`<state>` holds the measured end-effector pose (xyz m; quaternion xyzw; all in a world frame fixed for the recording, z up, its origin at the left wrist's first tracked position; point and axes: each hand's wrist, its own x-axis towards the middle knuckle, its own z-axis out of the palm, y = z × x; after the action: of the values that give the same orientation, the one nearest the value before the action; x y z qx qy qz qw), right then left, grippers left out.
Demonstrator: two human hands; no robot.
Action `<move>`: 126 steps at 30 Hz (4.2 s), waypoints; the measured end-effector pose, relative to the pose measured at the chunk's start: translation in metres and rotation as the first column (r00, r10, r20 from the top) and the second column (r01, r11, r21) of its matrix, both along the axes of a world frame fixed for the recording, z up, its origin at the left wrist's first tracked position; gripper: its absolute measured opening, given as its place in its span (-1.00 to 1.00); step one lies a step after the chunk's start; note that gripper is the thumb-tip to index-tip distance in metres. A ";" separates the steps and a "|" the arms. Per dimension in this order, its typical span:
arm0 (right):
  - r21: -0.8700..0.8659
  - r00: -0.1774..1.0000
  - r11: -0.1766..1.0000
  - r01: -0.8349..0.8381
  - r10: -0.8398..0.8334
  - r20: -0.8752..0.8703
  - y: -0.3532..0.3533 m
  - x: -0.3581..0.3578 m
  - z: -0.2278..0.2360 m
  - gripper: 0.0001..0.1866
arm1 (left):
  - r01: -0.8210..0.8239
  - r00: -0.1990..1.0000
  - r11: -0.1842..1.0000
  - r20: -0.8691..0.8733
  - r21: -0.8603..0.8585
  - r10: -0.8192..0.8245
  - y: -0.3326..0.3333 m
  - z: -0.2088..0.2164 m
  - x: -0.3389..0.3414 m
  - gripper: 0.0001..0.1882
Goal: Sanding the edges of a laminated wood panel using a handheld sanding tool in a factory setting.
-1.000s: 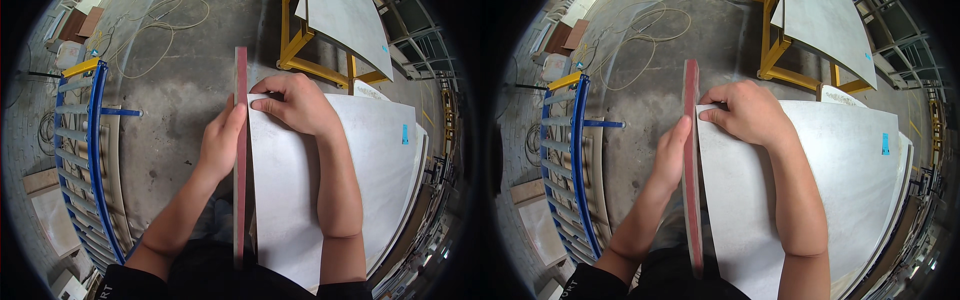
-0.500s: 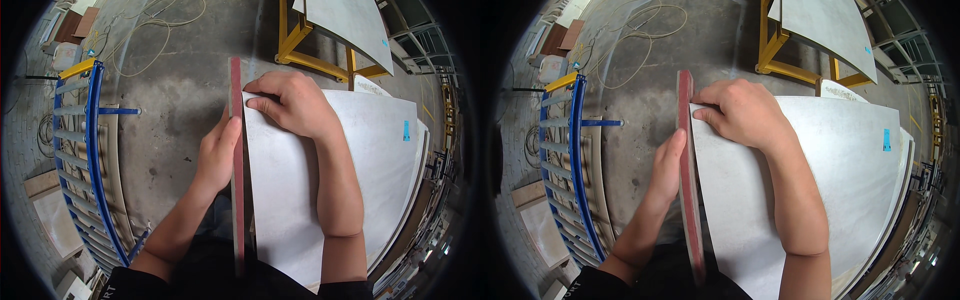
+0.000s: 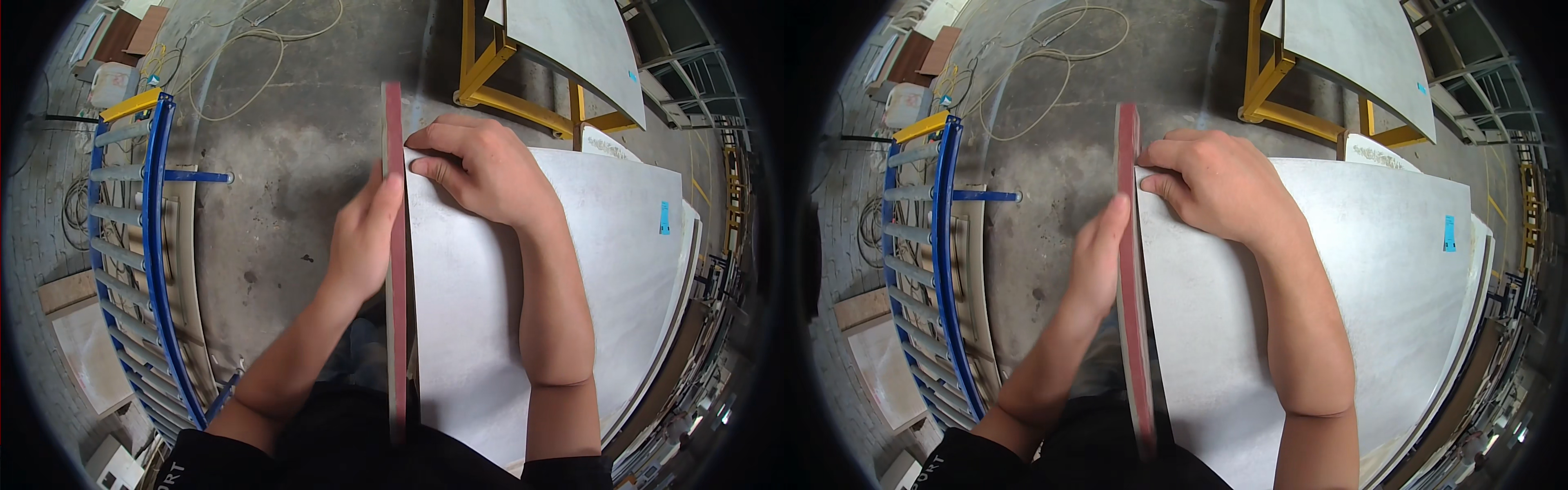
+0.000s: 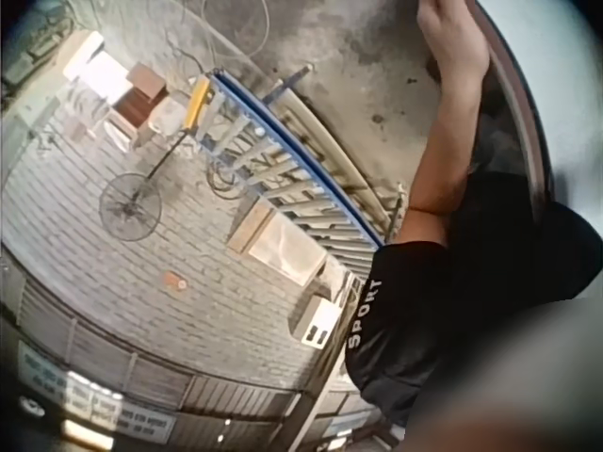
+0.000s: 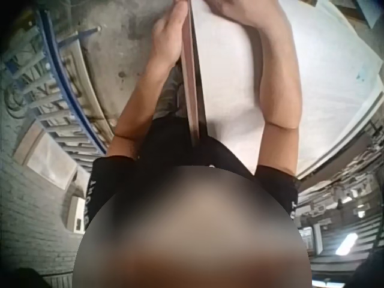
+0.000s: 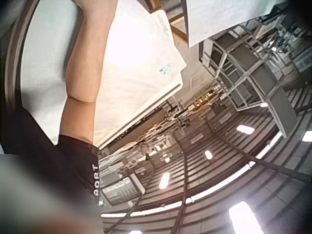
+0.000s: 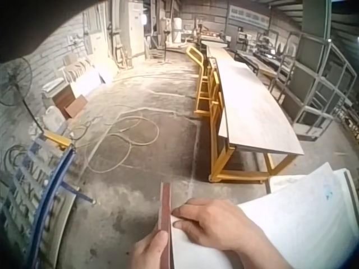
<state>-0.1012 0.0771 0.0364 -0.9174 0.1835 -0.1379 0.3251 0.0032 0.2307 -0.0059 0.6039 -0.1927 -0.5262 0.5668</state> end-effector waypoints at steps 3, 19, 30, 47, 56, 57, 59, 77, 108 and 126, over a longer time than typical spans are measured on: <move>0.002 1.000 1.000 -0.004 0.004 0.003 -0.001 0.000 0.001 -0.79 | -0.084 0.992 0.992 0.085 -0.090 0.091 0.008 -0.004 -0.009 -0.51; 0.006 0.999 0.999 -0.033 0.033 0.022 -0.001 0.000 0.000 -0.79 | 0.005 0.991 0.998 0.132 -0.055 0.003 0.009 -0.005 -0.002 -0.48; 0.009 1.000 1.000 -0.026 0.025 0.006 0.003 0.000 0.000 -0.78 | -0.031 0.992 0.997 0.123 -0.071 0.039 0.019 -0.009 -0.009 -0.48; 0.013 1.000 1.000 -0.018 0.018 -0.009 0.003 0.002 0.000 -0.79 | -0.029 0.994 0.994 0.104 -0.102 0.039 0.021 -0.006 -0.011 -0.51; 0.067 0.997 0.998 0.010 -0.005 -0.074 0.004 0.002 0.003 -0.79 | 0.022 0.976 0.998 0.219 -0.059 -0.008 0.010 0.001 -0.001 -0.50; 0.052 0.998 0.999 0.000 0.004 -0.067 0.004 0.003 0.001 -0.79 | 0.022 0.976 0.998 0.219 -0.061 -0.008 0.015 -0.002 -0.006 -0.50; 0.040 0.998 0.999 -0.009 0.012 -0.063 0.004 0.003 0.001 -0.78 | -0.045 0.957 0.989 0.277 -0.139 0.082 0.020 -0.005 -0.013 -0.49; 0.047 0.997 0.999 0.022 -0.019 -0.072 0.002 0.001 -0.001 -0.79 | -0.005 0.994 1.000 0.112 -0.018 0.007 0.026 0.003 -0.016 -0.45; 0.073 0.997 0.997 0.041 -0.036 -0.067 0.002 0.001 -0.001 -0.77 | 0.059 0.997 0.998 0.058 -0.004 -0.059 0.050 0.003 -0.025 -0.42; 0.115 0.996 0.993 0.029 -0.018 -0.090 0.002 0.001 0.002 -0.77 | 0.003 0.989 0.999 0.149 -0.043 0.003 0.043 -0.005 -0.017 -0.27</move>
<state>-0.0999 0.0793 0.0388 -0.8998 0.2164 -0.0899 0.3680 -0.0140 0.2739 -0.0105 0.6293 -0.2458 -0.4753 0.5636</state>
